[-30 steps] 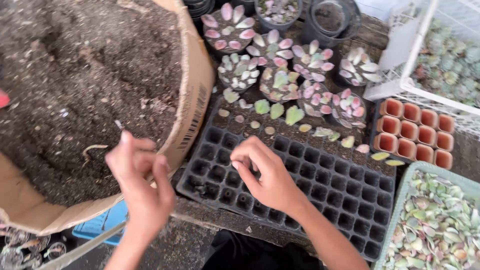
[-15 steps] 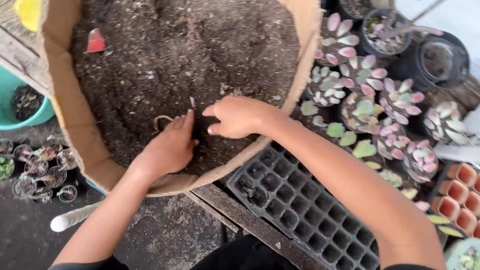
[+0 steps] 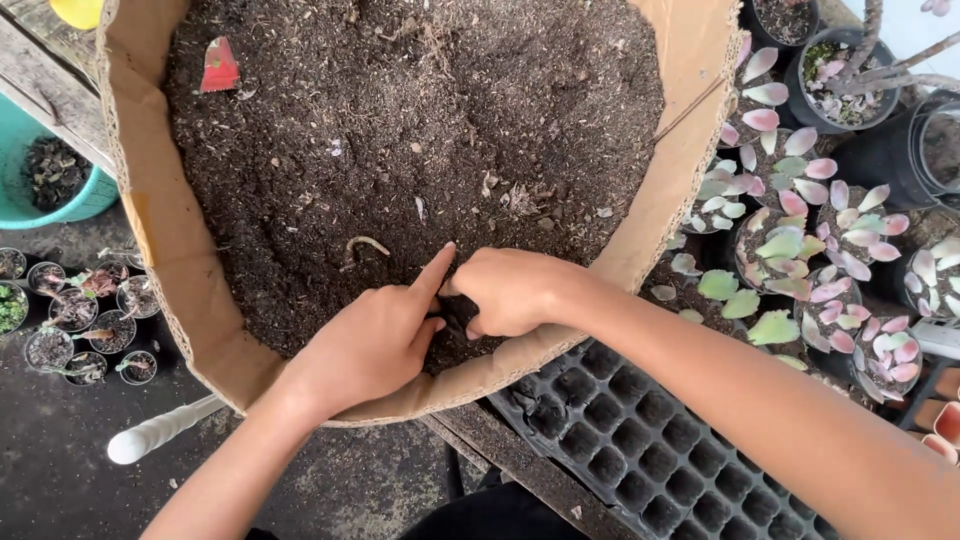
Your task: The person places succulent leaves into a seedling tray filled with soil, then scoops soil from a cardboard box to cover the leaves. The person repeats this process for multiple cells in the tray.
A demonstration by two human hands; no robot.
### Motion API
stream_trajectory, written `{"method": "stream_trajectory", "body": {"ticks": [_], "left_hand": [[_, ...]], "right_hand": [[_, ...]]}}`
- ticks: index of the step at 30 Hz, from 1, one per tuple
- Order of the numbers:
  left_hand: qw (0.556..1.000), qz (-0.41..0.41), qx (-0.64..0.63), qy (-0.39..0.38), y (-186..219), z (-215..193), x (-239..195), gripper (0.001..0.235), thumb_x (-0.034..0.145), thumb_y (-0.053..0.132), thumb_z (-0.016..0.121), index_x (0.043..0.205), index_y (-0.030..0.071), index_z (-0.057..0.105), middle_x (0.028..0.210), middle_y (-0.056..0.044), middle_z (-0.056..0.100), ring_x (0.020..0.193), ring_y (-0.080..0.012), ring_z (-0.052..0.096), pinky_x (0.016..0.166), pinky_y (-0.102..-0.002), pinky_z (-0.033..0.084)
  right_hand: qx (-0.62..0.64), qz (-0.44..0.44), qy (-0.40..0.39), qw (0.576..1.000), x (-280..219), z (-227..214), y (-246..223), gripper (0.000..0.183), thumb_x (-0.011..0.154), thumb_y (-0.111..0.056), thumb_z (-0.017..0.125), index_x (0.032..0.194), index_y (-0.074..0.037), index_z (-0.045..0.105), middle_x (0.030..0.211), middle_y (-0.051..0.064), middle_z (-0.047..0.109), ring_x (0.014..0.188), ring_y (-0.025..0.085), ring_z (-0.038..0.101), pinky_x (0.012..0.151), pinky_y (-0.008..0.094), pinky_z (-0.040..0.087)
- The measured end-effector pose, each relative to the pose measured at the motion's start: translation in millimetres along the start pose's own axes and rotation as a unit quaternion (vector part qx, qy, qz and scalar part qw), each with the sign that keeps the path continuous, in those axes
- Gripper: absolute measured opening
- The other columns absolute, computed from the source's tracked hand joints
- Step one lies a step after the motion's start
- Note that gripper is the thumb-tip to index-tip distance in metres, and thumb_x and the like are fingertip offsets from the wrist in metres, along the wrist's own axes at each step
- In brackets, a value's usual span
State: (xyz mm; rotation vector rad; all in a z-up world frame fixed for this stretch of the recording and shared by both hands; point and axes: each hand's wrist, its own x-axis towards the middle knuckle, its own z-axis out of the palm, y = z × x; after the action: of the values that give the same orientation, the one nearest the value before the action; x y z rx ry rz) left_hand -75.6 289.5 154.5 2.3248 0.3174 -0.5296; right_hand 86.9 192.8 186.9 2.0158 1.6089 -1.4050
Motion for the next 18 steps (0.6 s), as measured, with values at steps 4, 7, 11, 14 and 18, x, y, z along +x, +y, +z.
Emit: {"method": "stream_trajectory", "body": {"ticks": [4, 7, 11, 14, 18], "left_hand": [[1.000, 0.012, -0.015, 0.004, 0, -6, -7, 0.079, 0.104, 0.010, 0.051, 0.174, 0.005, 0.015, 0.117, -0.024, 0.077, 0.104, -0.0488, 0.077, 0.078, -0.060, 0.066], [0.997, 0.033, 0.039, 0.052, -2, -2, -6, 0.076, 0.103, 0.007, 0.051, 0.172, 0.002, 0.019, 0.107, -0.025, 0.078, 0.092, -0.0476, 0.079, 0.070, -0.060, 0.067], [0.990, 0.071, 0.071, 0.099, -3, -2, -7, 0.068, 0.101, 0.002, 0.046, 0.167, 0.002, 0.028, 0.097, -0.021, 0.078, 0.085, -0.0432, 0.080, 0.064, -0.056, 0.067], [0.977, 0.090, 0.107, 0.160, -9, 3, -3, 0.069, 0.098, -0.001, 0.047, 0.166, -0.001, 0.033, 0.096, -0.020, 0.079, 0.082, -0.0404, 0.081, 0.065, -0.054, 0.068], [0.956, 0.112, 0.100, 0.251, -13, 6, 0, 0.064, 0.097, -0.003, 0.049, 0.161, 0.002, 0.047, 0.091, -0.013, 0.080, 0.081, -0.0340, 0.081, 0.071, -0.046, 0.067]], "right_hand": [[0.028, 0.011, 0.011, 0.999, -13, -3, -14, 0.053, 0.094, -0.020, 0.080, 0.138, 0.007, 0.069, 0.127, 0.025, 0.076, 0.109, 0.043, 0.077, 0.090, 0.052, 0.064], [0.039, -0.010, 0.053, 0.998, -6, 8, -6, 0.042, 0.093, -0.015, 0.081, 0.130, 0.004, 0.075, 0.109, 0.021, 0.080, 0.089, 0.038, 0.080, 0.075, 0.045, 0.066], [0.028, -0.028, 0.090, 0.995, -6, 13, -2, 0.031, 0.093, -0.015, 0.081, 0.116, 0.006, 0.079, 0.083, 0.018, 0.078, 0.062, 0.029, 0.073, 0.059, 0.038, 0.061], [0.044, -0.034, 0.112, 0.992, -16, 10, -6, 0.030, 0.092, -0.008, 0.080, 0.120, 0.000, 0.080, 0.097, 0.018, 0.080, 0.077, 0.032, 0.077, 0.069, 0.038, 0.064], [0.100, -0.054, 0.174, 0.978, -36, 0, -10, 0.028, 0.092, -0.008, 0.080, 0.120, -0.006, 0.084, 0.112, 0.019, 0.084, 0.093, 0.036, 0.084, 0.079, 0.039, 0.068]]}}
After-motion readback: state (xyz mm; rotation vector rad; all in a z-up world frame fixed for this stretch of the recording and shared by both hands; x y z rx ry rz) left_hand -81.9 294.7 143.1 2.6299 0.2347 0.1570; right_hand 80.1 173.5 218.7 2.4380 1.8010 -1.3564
